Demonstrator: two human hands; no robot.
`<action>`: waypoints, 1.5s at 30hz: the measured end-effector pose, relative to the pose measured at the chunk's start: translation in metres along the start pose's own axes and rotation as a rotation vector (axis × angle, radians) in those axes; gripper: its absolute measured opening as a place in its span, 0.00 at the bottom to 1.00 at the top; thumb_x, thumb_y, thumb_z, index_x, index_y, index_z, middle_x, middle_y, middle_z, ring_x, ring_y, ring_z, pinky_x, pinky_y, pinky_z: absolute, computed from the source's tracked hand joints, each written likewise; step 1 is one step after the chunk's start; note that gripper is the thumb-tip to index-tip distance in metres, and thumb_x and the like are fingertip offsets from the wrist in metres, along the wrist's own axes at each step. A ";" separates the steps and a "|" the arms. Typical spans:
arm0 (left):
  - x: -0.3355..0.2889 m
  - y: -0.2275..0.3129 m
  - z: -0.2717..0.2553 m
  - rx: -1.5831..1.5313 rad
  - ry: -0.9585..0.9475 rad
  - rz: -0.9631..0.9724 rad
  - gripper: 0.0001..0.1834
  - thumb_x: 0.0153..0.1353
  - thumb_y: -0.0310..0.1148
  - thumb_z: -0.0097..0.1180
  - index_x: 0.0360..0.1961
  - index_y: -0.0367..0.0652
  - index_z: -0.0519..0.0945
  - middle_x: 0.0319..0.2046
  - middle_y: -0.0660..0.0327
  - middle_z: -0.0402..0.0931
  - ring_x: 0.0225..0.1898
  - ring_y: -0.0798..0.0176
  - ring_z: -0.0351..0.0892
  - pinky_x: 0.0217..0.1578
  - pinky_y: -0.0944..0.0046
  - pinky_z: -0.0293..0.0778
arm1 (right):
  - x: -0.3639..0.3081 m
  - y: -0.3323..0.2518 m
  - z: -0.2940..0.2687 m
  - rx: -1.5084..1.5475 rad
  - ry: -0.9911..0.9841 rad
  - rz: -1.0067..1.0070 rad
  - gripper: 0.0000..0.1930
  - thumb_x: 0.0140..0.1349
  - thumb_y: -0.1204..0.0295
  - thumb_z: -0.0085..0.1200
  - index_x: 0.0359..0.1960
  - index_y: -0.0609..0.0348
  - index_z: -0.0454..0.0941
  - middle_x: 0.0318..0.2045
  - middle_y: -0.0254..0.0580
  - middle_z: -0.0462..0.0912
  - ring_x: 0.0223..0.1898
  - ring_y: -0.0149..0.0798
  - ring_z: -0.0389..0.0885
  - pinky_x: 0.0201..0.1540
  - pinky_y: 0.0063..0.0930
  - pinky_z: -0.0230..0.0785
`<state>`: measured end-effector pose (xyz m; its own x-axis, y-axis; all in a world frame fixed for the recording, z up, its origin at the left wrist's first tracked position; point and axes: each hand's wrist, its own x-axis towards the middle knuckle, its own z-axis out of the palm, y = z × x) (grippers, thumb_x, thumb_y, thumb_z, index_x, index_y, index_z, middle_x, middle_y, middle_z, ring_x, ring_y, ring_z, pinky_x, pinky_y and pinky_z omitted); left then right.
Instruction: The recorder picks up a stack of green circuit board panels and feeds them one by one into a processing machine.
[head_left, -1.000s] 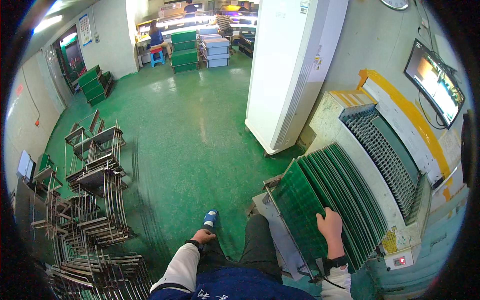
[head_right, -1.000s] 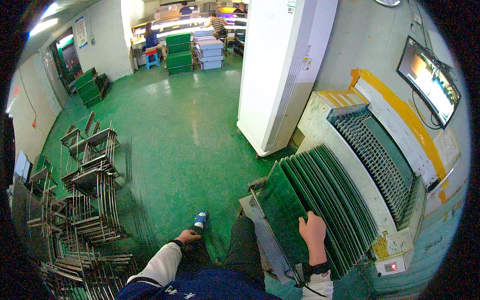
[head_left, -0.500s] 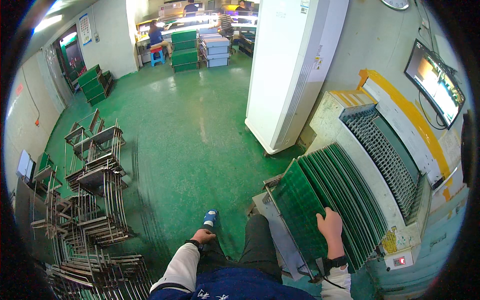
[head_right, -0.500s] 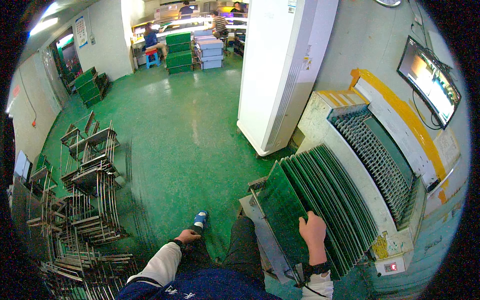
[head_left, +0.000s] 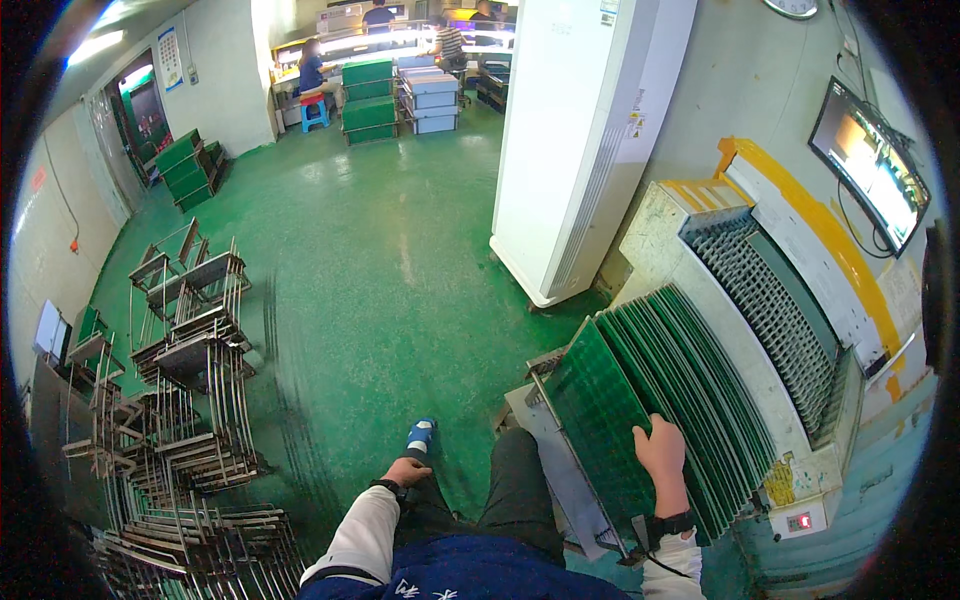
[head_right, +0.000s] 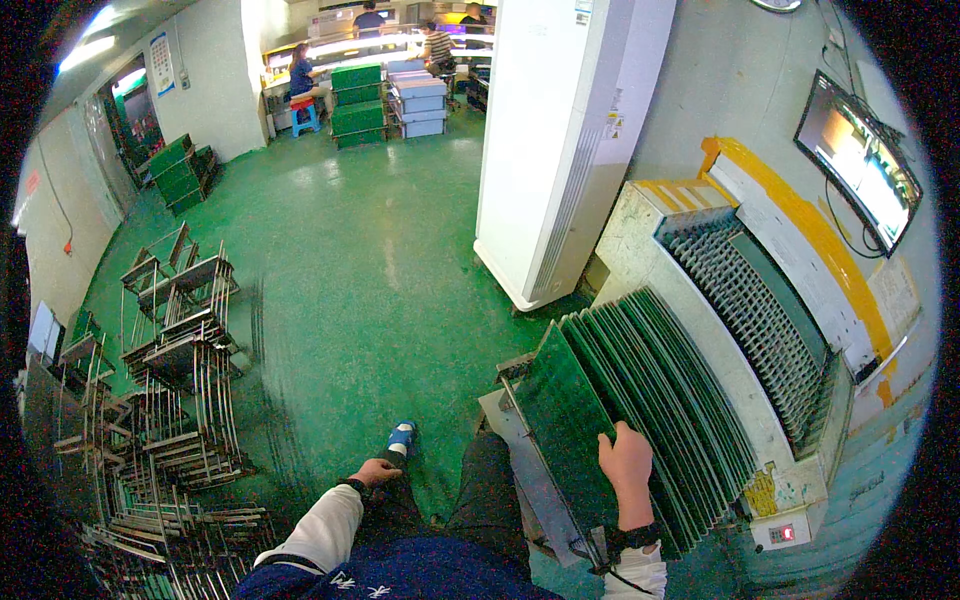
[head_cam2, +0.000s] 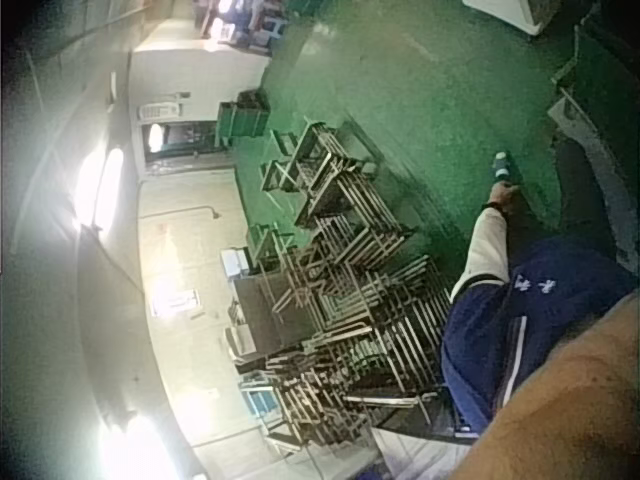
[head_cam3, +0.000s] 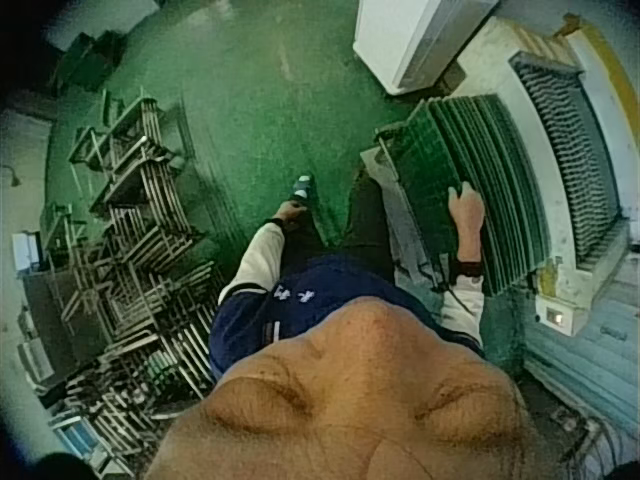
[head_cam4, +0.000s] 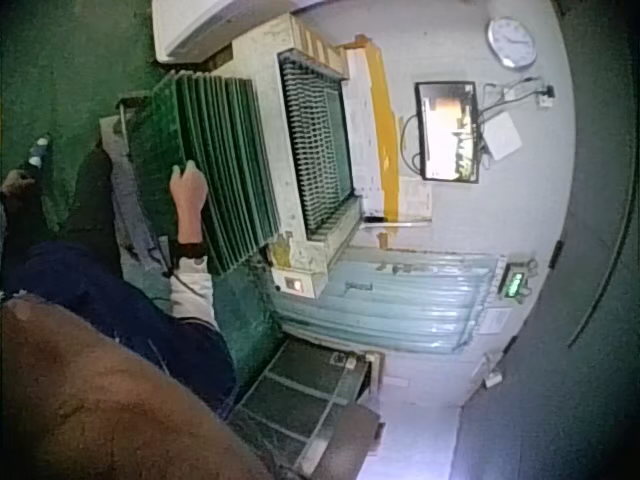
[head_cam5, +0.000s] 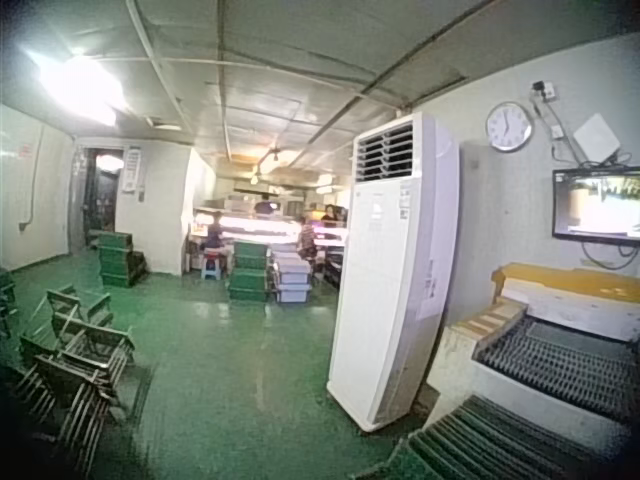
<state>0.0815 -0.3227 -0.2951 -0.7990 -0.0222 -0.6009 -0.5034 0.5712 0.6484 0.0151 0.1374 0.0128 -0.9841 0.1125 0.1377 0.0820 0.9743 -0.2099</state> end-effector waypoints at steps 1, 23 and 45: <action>0.000 0.000 0.000 -0.001 0.002 -0.012 0.25 0.47 0.50 0.63 0.35 0.38 0.81 0.28 0.59 0.80 0.29 0.65 0.78 0.32 0.65 0.74 | 0.000 0.000 0.000 -0.005 0.012 -0.007 0.16 0.53 0.63 0.56 0.34 0.65 0.75 0.27 0.57 0.79 0.32 0.58 0.78 0.35 0.48 0.69; 0.002 -0.001 0.001 0.034 -0.019 -0.024 0.26 0.48 0.51 0.62 0.39 0.39 0.81 0.35 0.55 0.81 0.38 0.59 0.80 0.40 0.62 0.73 | 0.001 0.000 -0.001 -0.024 -0.051 0.028 0.17 0.54 0.62 0.55 0.37 0.65 0.75 0.28 0.58 0.79 0.33 0.58 0.78 0.36 0.49 0.69; 0.000 -0.001 0.000 0.053 -0.013 -0.022 0.26 0.47 0.50 0.62 0.41 0.40 0.81 0.37 0.56 0.81 0.39 0.58 0.79 0.42 0.62 0.73 | 0.002 -0.002 -0.002 -0.010 -0.022 0.027 0.15 0.52 0.62 0.57 0.32 0.64 0.74 0.27 0.58 0.78 0.32 0.59 0.77 0.35 0.50 0.69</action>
<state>0.0815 -0.3229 -0.2958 -0.7833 -0.0249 -0.6211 -0.5024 0.6137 0.6091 0.0137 0.1361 0.0151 -0.9847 0.1342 0.1109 0.1097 0.9729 -0.2036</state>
